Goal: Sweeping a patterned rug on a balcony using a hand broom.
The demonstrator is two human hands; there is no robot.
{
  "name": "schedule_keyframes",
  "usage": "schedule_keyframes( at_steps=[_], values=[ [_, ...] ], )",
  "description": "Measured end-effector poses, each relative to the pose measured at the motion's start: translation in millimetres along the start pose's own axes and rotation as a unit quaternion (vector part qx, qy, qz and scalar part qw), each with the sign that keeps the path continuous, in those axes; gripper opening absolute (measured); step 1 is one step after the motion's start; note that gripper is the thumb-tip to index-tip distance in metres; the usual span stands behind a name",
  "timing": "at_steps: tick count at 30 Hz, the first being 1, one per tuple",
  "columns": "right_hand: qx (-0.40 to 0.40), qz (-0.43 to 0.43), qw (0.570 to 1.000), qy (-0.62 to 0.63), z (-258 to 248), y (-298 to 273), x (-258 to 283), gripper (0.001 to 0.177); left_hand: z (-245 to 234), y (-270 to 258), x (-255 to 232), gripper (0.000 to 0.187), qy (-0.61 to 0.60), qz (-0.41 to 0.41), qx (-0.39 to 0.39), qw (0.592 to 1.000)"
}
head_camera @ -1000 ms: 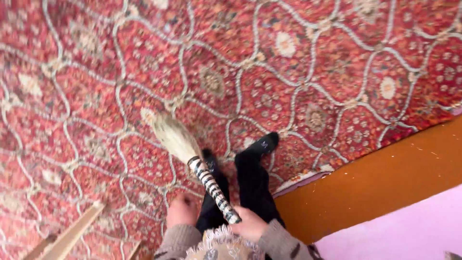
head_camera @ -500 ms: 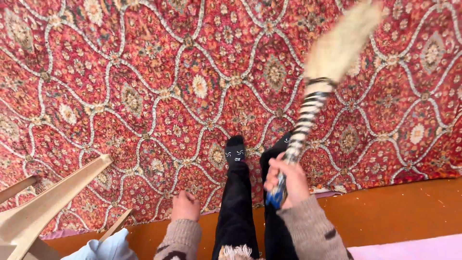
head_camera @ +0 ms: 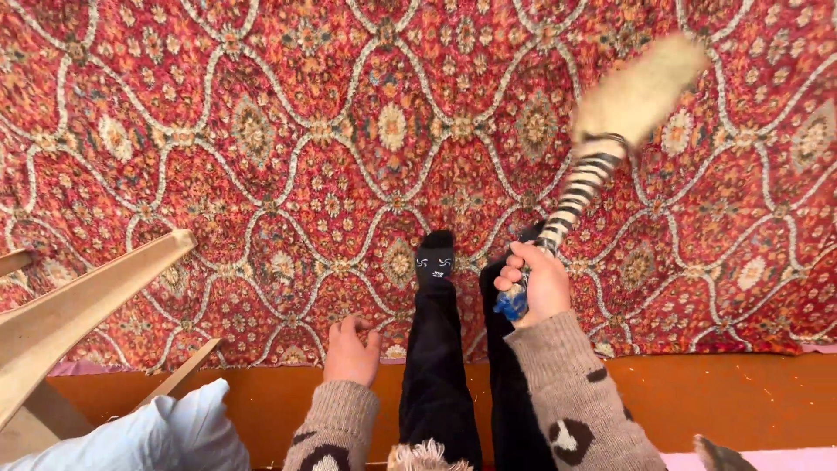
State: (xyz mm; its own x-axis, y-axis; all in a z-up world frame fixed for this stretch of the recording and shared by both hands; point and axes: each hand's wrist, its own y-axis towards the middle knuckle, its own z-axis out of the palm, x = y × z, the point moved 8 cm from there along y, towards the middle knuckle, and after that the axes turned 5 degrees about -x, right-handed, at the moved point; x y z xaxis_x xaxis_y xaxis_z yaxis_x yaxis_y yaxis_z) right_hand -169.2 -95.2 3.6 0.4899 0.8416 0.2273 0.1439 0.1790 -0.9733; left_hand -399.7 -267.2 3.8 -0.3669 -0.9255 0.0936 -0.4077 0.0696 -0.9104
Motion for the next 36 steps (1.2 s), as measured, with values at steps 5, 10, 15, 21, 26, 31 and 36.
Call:
schedule_keyframes(
  at_steps=[5,10,15,21,26,31,36],
  values=[
    [0.010,0.067,0.998,-0.014,-6.2,-35.3,-76.4,0.026,-0.4,1.5,27.7,0.026,-0.030,-0.053,0.003,0.998],
    [0.196,0.236,0.887,-0.346,66.8,-53.0,-158.6,0.011,0.4,11.2,43.4,0.024,-0.051,-0.029,-0.012,0.998],
    [0.177,0.244,0.844,-0.443,69.5,-9.7,-171.0,0.009,7.7,22.5,75.0,0.024,-0.102,-0.021,-0.022,0.994],
    [-0.015,0.059,0.998,-0.029,31.6,-46.2,-77.9,0.022,13.4,23.1,60.5,0.024,-0.068,-0.049,-0.003,0.996],
    [0.051,0.151,0.975,-0.153,-1.7,-47.7,-38.2,0.030,15.6,10.5,-32.5,0.025,-0.058,0.021,-0.032,0.998],
    [0.095,0.184,0.946,-0.249,-55.3,38.3,50.2,0.019,41.2,-9.1,-135.4,0.024,-0.069,0.071,-0.032,0.995],
    [0.032,0.030,0.998,-0.052,-116.1,70.7,203.9,0.014,77.9,-35.9,-225.1,0.026,-0.037,0.095,-0.009,0.995]
  ],
)
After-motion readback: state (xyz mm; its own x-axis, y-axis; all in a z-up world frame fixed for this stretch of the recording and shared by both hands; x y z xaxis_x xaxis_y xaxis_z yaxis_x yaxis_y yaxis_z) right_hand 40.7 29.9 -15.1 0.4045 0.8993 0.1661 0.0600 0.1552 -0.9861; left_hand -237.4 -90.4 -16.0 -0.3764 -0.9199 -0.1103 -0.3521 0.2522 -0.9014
